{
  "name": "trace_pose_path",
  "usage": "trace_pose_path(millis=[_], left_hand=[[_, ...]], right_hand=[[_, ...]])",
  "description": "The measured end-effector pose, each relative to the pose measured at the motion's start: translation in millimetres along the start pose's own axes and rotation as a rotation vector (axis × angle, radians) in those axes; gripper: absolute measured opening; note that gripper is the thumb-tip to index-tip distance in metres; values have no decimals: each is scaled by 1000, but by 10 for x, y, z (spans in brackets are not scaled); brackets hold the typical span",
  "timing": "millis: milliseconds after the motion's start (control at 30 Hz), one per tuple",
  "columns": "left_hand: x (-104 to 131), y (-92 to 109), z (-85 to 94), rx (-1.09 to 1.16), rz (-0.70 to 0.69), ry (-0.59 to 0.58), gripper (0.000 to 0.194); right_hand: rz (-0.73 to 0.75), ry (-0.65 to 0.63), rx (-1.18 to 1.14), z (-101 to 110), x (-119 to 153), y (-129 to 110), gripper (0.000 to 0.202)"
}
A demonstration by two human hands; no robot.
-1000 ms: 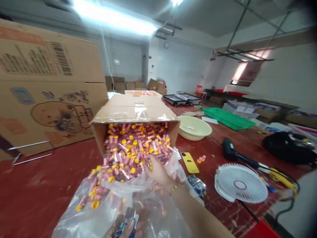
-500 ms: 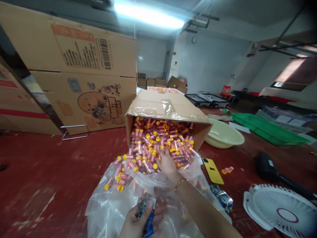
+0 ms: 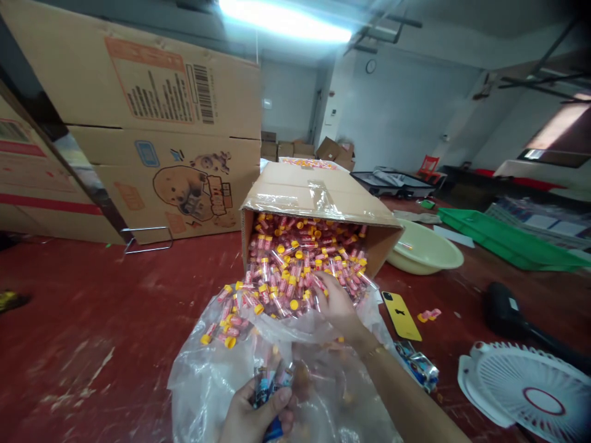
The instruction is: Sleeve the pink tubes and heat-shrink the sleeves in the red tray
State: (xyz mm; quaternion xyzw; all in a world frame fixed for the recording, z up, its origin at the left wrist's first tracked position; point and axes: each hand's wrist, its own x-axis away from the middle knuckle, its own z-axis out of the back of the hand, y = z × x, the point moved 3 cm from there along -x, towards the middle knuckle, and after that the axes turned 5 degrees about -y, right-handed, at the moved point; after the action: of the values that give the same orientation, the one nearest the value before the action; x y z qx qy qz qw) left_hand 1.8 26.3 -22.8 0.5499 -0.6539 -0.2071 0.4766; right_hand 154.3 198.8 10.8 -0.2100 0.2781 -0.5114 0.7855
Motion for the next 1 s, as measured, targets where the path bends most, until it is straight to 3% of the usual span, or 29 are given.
trace_pose_path(millis=[167, 300, 500, 600, 767, 900, 1000], left_hand=[[14, -6, -63, -35, 51, -14, 44], [11, -29, -160, -27, 50, -31, 41], [-25, -119, -223, -27, 73, -52, 41], [-26, -120, -221, -60, 122, -2, 48], [-18, -87, -282, -51, 164, 1, 54], [-34, -147, -304, 58, 188, -23, 47], [-79, -233, -277, 76, 191, -13, 52]], right_hand=[[198, -138, -444, 414, 573, -242, 12], [168, -221, -681, 554, 776, -420, 22], [165, -381, -633, 479, 720, -480, 17], [41, -416, -829, 283, 714, -413, 23], [-74, -322, -1084, 45, 789, -289, 30], [-73, -181, -1069, 143, 804, -252, 26], [-171, -127, -1081, 173, 830, -266, 26]])
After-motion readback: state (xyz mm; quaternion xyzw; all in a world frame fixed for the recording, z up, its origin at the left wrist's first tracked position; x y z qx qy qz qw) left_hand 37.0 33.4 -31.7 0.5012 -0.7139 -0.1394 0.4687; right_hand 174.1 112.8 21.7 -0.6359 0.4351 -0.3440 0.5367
